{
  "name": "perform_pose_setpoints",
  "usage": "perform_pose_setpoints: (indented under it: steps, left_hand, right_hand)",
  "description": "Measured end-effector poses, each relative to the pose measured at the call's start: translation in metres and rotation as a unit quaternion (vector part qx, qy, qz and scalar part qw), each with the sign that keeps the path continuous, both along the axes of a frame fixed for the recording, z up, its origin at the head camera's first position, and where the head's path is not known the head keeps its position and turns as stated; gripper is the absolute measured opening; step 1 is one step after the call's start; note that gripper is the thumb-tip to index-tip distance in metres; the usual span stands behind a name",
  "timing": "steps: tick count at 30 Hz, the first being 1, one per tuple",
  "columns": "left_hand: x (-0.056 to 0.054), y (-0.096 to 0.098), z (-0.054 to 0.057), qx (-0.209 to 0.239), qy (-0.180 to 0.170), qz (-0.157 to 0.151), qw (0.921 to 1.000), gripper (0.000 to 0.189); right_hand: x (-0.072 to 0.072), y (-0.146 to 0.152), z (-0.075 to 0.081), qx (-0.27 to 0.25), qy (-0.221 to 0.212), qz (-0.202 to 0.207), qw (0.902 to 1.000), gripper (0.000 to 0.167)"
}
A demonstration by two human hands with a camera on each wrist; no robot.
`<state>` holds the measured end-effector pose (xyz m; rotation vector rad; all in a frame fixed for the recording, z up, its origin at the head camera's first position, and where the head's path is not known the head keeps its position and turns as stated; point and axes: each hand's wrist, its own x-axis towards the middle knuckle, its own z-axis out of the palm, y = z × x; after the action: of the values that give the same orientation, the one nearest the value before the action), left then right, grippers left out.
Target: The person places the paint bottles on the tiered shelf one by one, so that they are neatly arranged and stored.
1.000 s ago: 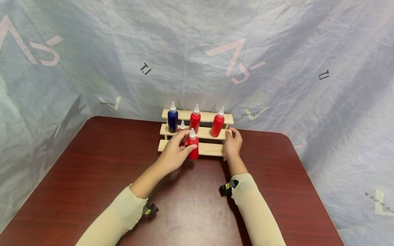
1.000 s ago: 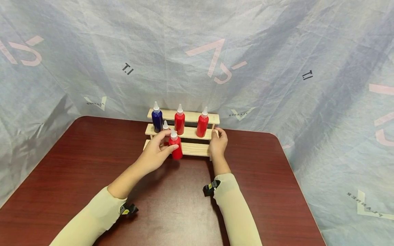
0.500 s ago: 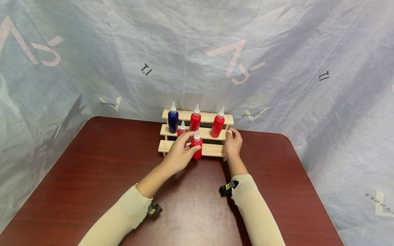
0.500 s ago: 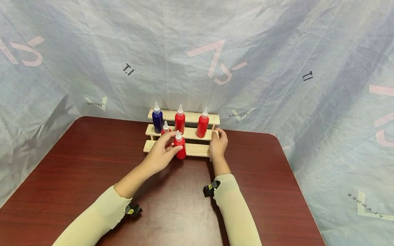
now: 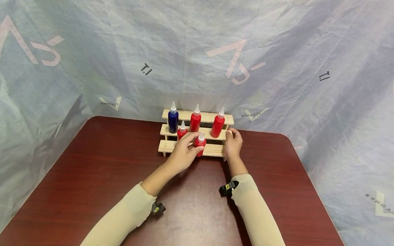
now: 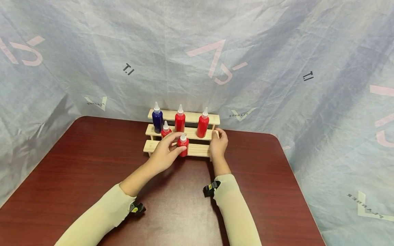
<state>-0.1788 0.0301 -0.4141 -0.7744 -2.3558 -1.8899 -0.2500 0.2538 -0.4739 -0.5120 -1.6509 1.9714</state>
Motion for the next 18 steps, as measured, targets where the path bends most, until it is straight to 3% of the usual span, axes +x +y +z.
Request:
perform_pose_setpoints:
  steps: [18]
  left_hand:
    - [-0.008, 0.015, -0.007, -0.013, -0.005, 0.014, 0.9998, 0.046]
  right_hand:
    - [0.001, 0.0, 0.0, 0.009, -0.007, -0.002, 0.9999, 0.019]
